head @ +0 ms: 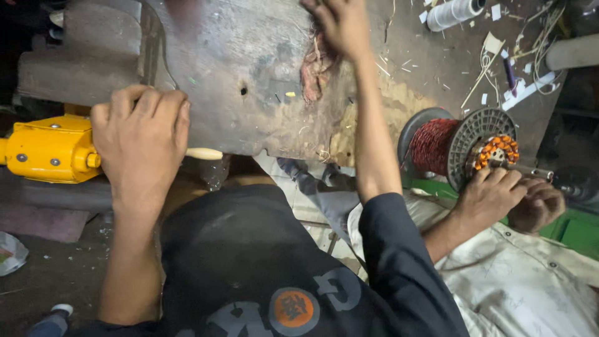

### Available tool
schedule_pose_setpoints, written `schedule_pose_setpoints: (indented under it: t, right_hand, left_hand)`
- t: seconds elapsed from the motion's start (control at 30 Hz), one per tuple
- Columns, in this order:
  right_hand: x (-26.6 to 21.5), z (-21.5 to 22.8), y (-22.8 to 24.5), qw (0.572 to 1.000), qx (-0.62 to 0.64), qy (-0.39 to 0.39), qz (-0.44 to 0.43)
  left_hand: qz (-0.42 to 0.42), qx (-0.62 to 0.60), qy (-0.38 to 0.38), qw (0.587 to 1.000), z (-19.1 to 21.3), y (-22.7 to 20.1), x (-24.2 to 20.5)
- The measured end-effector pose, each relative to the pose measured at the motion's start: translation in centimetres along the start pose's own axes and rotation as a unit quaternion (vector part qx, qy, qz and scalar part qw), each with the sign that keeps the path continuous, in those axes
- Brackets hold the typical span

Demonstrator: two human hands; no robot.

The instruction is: The person applies a red adhesive from a sachet onto a small cylindrical motor component, spreading it with their fingers. They then wipe their hands on a cloth and place the component on a workbench while another person works on a larger motor assembly nearby.

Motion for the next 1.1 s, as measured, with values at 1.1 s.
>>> schedule_pose_setpoints:
  t: [1.1]
  right_hand:
    - [-25.1,5.1,7.0,0.940,-0.078,-0.055,-0.327]
  left_hand:
    - [-0.190,-0.163,0.055,0.967,-17.6,-17.7,-3.5]
Point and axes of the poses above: each hand's wrist, its own x-axis towards the middle knuckle, its own z-axis out of the back of the hand, y = z × x, the point moved 10 cm from there along x, towards the middle knuckle, and after that the axes turned 7 degrees about -z, right-handed, at the moved point
